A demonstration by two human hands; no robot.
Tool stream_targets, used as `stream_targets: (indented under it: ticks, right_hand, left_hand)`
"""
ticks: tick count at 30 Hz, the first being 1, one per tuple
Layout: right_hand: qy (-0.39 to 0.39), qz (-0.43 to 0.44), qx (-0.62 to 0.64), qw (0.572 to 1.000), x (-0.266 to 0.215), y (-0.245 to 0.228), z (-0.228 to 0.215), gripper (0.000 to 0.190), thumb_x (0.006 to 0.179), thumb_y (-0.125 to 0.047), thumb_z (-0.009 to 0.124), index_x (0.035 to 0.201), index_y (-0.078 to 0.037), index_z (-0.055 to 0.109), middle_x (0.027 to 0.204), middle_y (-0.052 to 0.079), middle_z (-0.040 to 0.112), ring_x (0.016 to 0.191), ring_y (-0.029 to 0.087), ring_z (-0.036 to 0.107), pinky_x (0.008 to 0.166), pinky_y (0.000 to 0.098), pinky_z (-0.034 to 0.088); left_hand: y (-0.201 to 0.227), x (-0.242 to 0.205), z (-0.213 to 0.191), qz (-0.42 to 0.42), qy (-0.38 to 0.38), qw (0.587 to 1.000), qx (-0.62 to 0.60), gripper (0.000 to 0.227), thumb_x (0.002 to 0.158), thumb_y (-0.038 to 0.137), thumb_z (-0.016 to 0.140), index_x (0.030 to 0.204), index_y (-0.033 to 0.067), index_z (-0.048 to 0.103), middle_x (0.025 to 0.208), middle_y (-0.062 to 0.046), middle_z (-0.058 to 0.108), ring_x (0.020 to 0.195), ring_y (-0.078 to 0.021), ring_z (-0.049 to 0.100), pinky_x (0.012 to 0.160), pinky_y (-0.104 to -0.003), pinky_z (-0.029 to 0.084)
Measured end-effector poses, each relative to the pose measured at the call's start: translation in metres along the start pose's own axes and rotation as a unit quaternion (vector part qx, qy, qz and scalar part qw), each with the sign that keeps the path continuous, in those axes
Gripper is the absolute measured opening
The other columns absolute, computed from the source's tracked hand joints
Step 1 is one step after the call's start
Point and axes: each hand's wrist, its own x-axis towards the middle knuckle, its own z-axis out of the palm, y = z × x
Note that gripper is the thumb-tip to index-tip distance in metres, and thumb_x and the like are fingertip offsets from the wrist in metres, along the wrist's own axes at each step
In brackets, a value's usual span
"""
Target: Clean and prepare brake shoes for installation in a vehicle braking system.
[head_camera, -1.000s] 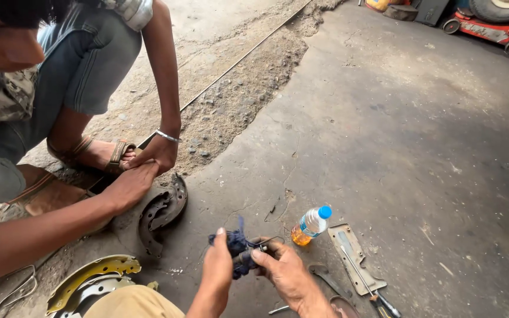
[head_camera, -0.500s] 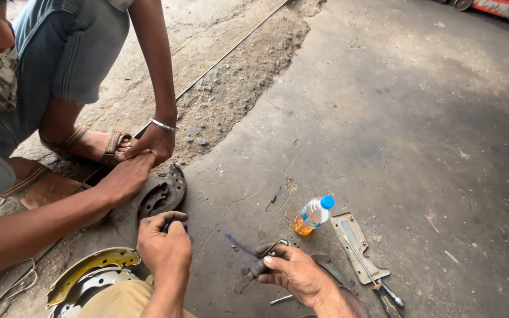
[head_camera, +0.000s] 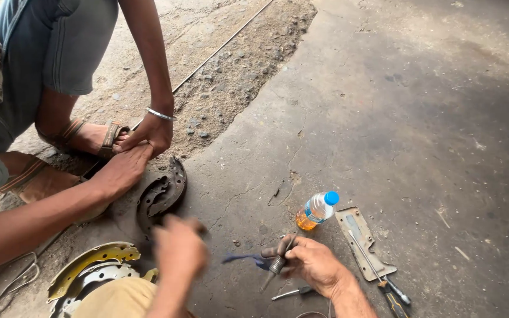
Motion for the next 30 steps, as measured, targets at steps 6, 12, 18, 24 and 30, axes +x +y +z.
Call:
stream_targets:
  ticks: [6, 12, 18, 24, 30]
  right_hand:
    - [-0.001, -0.039, -0.060, 0.997, 0.000, -0.013, 0.022, 0.019, 0.092, -0.008, 0.052, 0.106, -0.004, 0.065, 0.119, 0.012, 0.078, 0.119, 0.022, 0.069, 0.107, 0.0407, 0.046]
    - [0.062, -0.082, -0.072, 0.992, 0.024, -0.003, 0.022, 0.021, 0.094, -0.012, 0.061, 0.109, 0.000, 0.068, 0.104, 0.007, 0.072, 0.106, 0.019, 0.066, 0.099, 0.0350, 0.052]
    - [0.120, -0.105, -0.151, 0.975, 0.042, 0.016, 0.021, 0.030, 0.094, -0.019, 0.064, 0.115, 0.003, 0.069, 0.097, 0.005, 0.068, 0.092, 0.015, 0.061, 0.083, 0.0336, 0.051]
    - [0.153, -0.028, -0.145, 0.977, 0.048, 0.039, -0.039, 0.040, 0.088, -0.027, 0.067, 0.126, -0.013, 0.069, 0.118, 0.010, 0.076, 0.111, 0.022, 0.071, 0.097, 0.0344, 0.054]
    - [0.377, -0.031, -0.522, 0.764, 0.055, 0.097, -0.078, 0.041, 0.083, -0.036, 0.079, 0.118, -0.015, 0.075, 0.121, 0.014, 0.076, 0.114, 0.030, 0.071, 0.099, 0.0378, 0.054]
  left_hand:
    - [0.025, -0.017, 0.005, 0.070, -0.200, 0.977, 0.003, 0.027, 0.093, 0.018, 0.061, 0.107, 0.0236, 0.083, 0.115, -0.007, 0.072, 0.122, -0.0296, 0.055, 0.102, -0.044, 0.049]
    - [0.058, -0.040, -0.030, 0.071, -0.259, 0.919, -0.289, 0.027, 0.094, 0.022, 0.063, 0.115, 0.0160, 0.079, 0.085, -0.016, 0.076, 0.087, -0.0349, 0.072, 0.077, -0.047, 0.055]
    - [0.063, -0.049, 0.009, 0.154, -0.183, 0.946, -0.217, 0.035, 0.086, 0.034, 0.076, 0.113, 0.0118, 0.074, 0.084, -0.015, 0.077, 0.077, -0.0304, 0.073, 0.074, -0.044, 0.055]
    - [0.052, -0.027, 0.011, 0.035, -0.231, 0.921, -0.311, 0.032, 0.092, 0.031, 0.068, 0.117, 0.0115, 0.074, 0.091, -0.011, 0.079, 0.083, -0.0247, 0.077, 0.079, -0.038, 0.057]
    - [0.049, -0.017, 0.005, 0.021, -0.200, 0.935, -0.293, 0.033, 0.094, 0.031, 0.064, 0.122, 0.0150, 0.072, 0.096, -0.010, 0.078, 0.087, -0.0258, 0.074, 0.082, -0.040, 0.055]
